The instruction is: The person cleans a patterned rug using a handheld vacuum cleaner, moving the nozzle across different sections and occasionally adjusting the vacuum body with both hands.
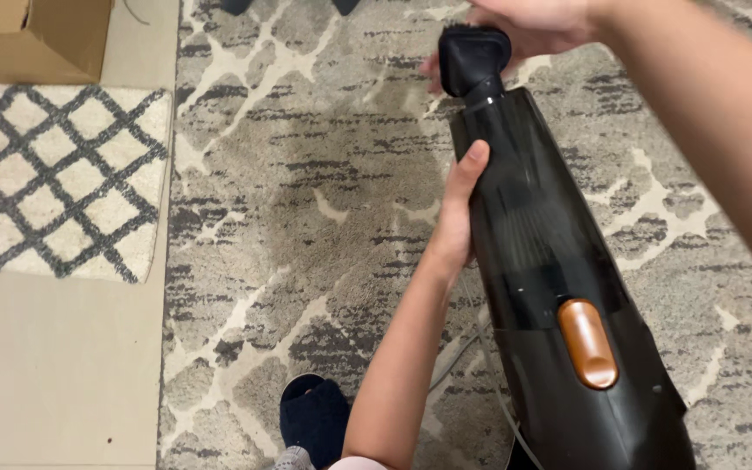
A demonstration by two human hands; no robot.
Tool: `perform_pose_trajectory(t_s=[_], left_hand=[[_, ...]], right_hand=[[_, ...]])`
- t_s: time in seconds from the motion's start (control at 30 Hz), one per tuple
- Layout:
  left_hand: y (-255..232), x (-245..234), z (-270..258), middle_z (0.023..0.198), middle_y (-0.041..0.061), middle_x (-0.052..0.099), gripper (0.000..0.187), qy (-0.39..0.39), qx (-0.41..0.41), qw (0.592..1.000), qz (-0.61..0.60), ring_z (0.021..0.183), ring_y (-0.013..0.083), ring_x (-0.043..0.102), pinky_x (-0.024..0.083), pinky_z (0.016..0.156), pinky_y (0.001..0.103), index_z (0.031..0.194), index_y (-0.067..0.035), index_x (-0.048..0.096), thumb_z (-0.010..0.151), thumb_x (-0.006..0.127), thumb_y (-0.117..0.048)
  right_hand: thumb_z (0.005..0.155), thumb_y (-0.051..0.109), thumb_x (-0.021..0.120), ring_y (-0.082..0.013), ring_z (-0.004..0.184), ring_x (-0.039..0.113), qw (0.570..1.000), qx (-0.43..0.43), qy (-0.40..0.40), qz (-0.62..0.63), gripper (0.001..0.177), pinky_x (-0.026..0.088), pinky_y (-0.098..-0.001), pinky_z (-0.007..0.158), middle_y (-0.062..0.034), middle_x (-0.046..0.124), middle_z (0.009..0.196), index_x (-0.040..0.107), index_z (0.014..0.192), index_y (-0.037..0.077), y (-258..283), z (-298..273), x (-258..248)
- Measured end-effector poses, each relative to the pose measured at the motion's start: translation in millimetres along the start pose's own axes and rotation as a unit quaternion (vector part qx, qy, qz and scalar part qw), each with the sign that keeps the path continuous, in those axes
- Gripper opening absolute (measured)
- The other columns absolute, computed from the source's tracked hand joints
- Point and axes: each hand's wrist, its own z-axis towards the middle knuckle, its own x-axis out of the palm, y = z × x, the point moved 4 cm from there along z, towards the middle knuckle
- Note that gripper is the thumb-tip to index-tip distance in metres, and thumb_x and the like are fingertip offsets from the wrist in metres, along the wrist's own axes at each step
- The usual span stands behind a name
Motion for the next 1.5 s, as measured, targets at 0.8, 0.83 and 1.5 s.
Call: perform_pose_trajectory(t_s=[0.8, 0.83, 1.5], left_hand=[[22.0, 15.1, -6.1, 0.119, 0.009, 0.059, 0.079, 0.026, 0.021, 0.996, -0.079, 0.103, 0.0162, 0.063, 0.054, 0.090, 0.032, 0.144, 0.001, 0.044, 0.093, 0.072, -0.054], [24.8, 14.2, -6.8, 0.119, 0.008, 0.059, 0.080, 0.029, 0.021, 0.995, -0.089, 0.103, 0.0153, 0.063, 0.055, 0.090, 0.032, 0.145, -0.001, 0.045, 0.093, 0.073, -0.055], [20.4, -287.8, 15.9, 0.106, 0.014, 0.074, 0.076, -0.203, -0.012, 0.972, -0.121, 0.091, 0.0280, 0.073, 0.062, 0.081, 0.043, 0.124, -0.001, 0.065, 0.082, 0.072, -0.064]], right_hand=[[0.104, 0.022, 0.065, -0.0247, 0.081, 0.056, 0.928, -0.115, 0.093, 0.342, 0.034, 0.049, -0.0379, 0.071, -0.0108, 0.060, 0.074, 0.058, 0.078, 0.002, -41.6, -8.3, 18.5], [0.104, 0.022, 0.065, -0.0247, 0.081, 0.056, 0.928, -0.114, 0.093, 0.341, 0.034, 0.049, -0.0379, 0.071, -0.0108, 0.060, 0.074, 0.058, 0.078, 0.002, -44.3, -5.4, 19.3], [0.089, 0.079, 0.028, -0.0278, 0.102, 0.077, 0.944, 0.294, 0.103, -0.108, 0.097, 0.066, -0.0373, 0.076, -0.0220, 0.075, 0.117, 0.035, 0.158, 0.011, -118.0, -37.9, 204.1]])
